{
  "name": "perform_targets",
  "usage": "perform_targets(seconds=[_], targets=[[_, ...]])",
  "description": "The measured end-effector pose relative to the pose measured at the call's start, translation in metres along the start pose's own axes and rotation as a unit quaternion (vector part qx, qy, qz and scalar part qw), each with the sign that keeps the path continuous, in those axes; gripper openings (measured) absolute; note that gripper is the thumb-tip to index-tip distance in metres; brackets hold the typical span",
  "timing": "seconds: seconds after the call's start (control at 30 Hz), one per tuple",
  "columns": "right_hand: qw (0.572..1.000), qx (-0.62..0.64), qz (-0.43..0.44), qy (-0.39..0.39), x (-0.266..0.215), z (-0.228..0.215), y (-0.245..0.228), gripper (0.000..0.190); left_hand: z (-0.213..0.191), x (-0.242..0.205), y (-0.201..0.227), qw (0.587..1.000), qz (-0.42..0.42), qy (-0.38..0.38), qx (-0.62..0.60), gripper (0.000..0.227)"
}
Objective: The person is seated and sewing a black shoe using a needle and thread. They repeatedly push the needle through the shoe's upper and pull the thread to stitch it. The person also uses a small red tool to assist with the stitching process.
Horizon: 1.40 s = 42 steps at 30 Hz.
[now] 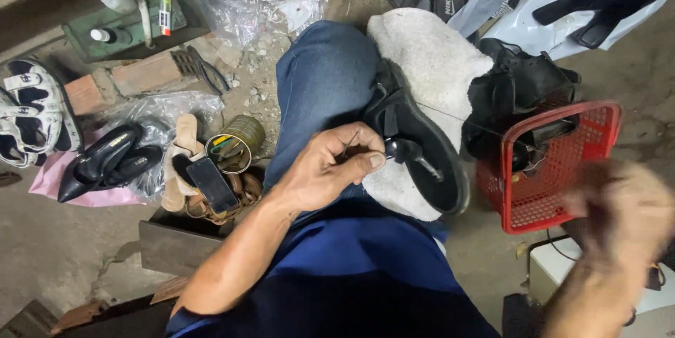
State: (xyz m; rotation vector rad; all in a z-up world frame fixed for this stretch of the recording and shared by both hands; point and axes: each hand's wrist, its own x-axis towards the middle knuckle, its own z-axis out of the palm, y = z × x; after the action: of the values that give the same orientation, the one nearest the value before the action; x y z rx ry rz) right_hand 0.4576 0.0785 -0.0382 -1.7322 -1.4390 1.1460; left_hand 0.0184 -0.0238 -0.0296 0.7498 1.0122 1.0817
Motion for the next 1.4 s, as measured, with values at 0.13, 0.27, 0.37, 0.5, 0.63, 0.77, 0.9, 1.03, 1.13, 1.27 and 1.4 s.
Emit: perform_targets(seconds=[0.13, 0.27, 0.37, 0.5, 0.63, 0.77, 0.9, 1.03, 1.13, 1.27, 1.4], targets=[[0.985, 0.156, 0.03, -0.064, -0.007, 0.008, -0.031, 0.035, 0.005, 0.003, -0.002, 1.0, 0.011, 0.001, 0.012, 0.008], [0.882, 0.361, -0.154, -0.259, -0.019, 0.056, -0.067, 0.027, 0.014, 0.003, -0.001, 0.995, 0.031, 0.021, 0.095, 0.007], [0.872, 0.273, -0.192, -0.359, -0.024, 0.091, -0.102, 0.022, 0.018, 0.003, -0.003, 0.992, 0.052, 0.025, 0.111, 0.007], [0.864, -0.122, -0.244, -0.423, -0.021, 0.131, -0.119, 0.103, 0.026, 0.003, -0.006, 0.992, 0.056, 0.033, 0.112, 0.009], [0.86, -0.156, -0.125, -0.469, -0.023, 0.108, -0.088, 0.106, 0.033, 0.004, -0.005, 0.993, 0.041, 0.023, 0.107, 0.01], [0.901, -0.12, -0.117, -0.4, -0.041, 0.1, -0.075, 0.062, 0.038, 0.009, -0.004, 0.981, 0.092, 0.005, 0.172, 0.009], [0.93, -0.103, -0.155, -0.318, -0.059, 0.106, -0.088, 0.032, 0.043, 0.013, -0.006, 0.976, 0.085, -0.01, 0.2, 0.005], [0.927, -0.151, -0.175, -0.297, -0.066, 0.121, -0.084, 0.051, 0.04, 0.01, -0.006, 0.97, 0.114, 0.019, 0.215, 0.004], [0.93, -0.165, -0.203, -0.26, -0.065, 0.162, -0.107, 0.095, 0.028, 0.003, 0.001, 0.97, 0.12, 0.013, 0.213, 0.012], [0.973, 0.022, -0.177, -0.144, -0.067, 0.187, -0.105, 0.023, -0.004, -0.007, -0.005, 0.929, 0.145, 0.219, 0.259, 0.014], [0.979, 0.071, -0.144, -0.125, -0.062, 0.183, -0.106, 0.021, -0.029, -0.028, -0.022, 0.892, 0.153, 0.277, 0.321, 0.015]])
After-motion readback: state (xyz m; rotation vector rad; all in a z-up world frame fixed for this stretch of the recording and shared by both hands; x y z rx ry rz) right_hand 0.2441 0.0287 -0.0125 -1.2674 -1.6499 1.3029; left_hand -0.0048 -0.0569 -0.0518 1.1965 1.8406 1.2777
